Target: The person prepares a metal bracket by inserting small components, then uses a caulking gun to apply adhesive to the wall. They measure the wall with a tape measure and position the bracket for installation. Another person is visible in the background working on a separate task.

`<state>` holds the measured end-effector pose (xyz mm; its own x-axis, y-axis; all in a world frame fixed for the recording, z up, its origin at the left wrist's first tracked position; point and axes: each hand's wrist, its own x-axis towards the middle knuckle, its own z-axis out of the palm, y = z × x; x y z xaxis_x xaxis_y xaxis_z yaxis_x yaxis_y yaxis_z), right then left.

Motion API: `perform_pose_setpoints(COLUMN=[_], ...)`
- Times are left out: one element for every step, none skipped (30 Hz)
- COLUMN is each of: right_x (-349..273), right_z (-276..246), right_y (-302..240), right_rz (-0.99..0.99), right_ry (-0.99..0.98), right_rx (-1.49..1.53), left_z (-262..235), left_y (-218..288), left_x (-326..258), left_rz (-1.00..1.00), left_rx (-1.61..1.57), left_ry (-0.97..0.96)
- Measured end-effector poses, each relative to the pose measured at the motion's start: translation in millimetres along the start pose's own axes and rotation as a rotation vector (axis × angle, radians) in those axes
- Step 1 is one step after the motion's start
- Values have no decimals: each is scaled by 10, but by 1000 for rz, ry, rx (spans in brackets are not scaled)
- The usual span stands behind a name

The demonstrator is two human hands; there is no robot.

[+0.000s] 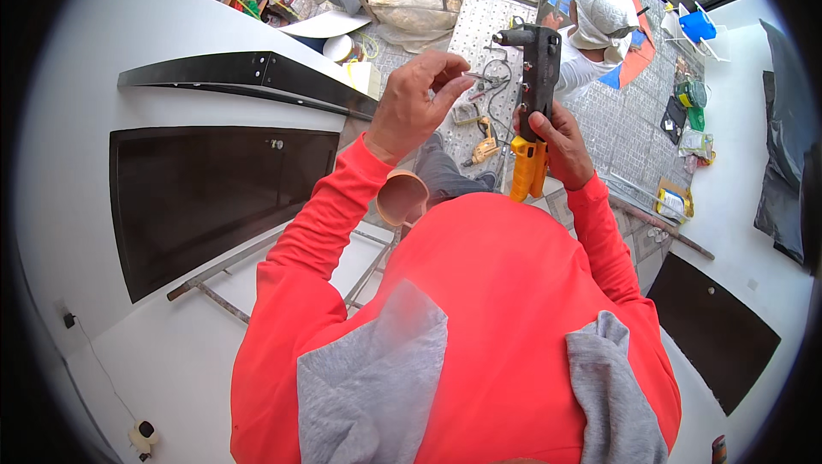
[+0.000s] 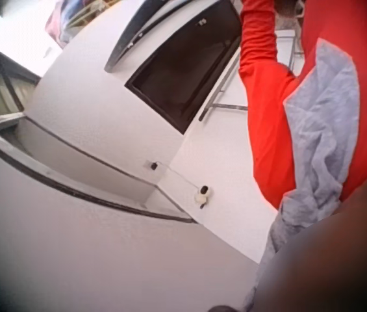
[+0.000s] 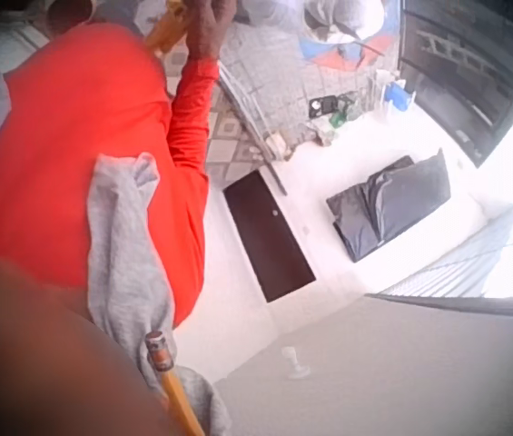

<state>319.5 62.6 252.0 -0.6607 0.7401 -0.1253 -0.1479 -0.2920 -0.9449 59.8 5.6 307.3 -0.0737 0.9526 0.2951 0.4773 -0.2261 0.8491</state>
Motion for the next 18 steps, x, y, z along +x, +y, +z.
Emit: perform_pose_setpoints(right_x=[-13, -37, -57, -82, -93, -107, -117, -117, -117, -111, -103, -98, -89, -89, -83, -83, -83, -84], right_z=[-34, -70, -87, -119, -148, -170, -184, -186, -189, -184, -181, -179, -174, -181, -182, -189, -193, -199], right_y=[8, 15, 45, 55, 70, 81, 98, 115, 128, 144, 153, 161, 166, 169, 172, 175, 179, 185], right_rz=[-9, 3, 8, 13, 18, 25, 27, 41, 48, 53, 55, 56, 57, 54, 51, 44, 49, 50], right_ry=[-4, 9, 25, 37, 53, 66, 82, 80, 85, 90, 95, 102, 110, 99, 88, 81, 79, 80], right_rx=[-8, -3, -4, -9, -20, -35, -52, -41, -32, -23, -22, -20, -18, -33, -47, -62, -60, -61], left_z=[-41, -87, -133, -125, -90, -42, 17, 93, 180, 253, 324, 391, 439, 486, 516, 546, 567, 589], left_y=[-108, -223, -371, -483, -599, -700, -799, -908, -995, -1078, -1153, -1222, -1287, -1338, -1392, -1441, -1483, -1521], left_x=[-242, -501, -793, -1077, -1336, -1579, -1778, -1905, -2006, -2084, -2126, -2153, -2174, -2197, -2211, -2222, -2233, -2236], left_rz=[-93, -243, -353, -422, -540, -517, -571, -545, -542, -538, -586, -634, -658, -721, -760, -807, -804, -808], left_rx=[-33, 63, 137, 201, 274, 338, 424, 438, 465, 493, 464, 435, 400, 371, 335, 303, 299, 298], left_ry=[-69, -212, -339, -387, -460, -458, -497, -438, -397, -356, -326, -296, -246, -235, -203, -173, -168, -162])
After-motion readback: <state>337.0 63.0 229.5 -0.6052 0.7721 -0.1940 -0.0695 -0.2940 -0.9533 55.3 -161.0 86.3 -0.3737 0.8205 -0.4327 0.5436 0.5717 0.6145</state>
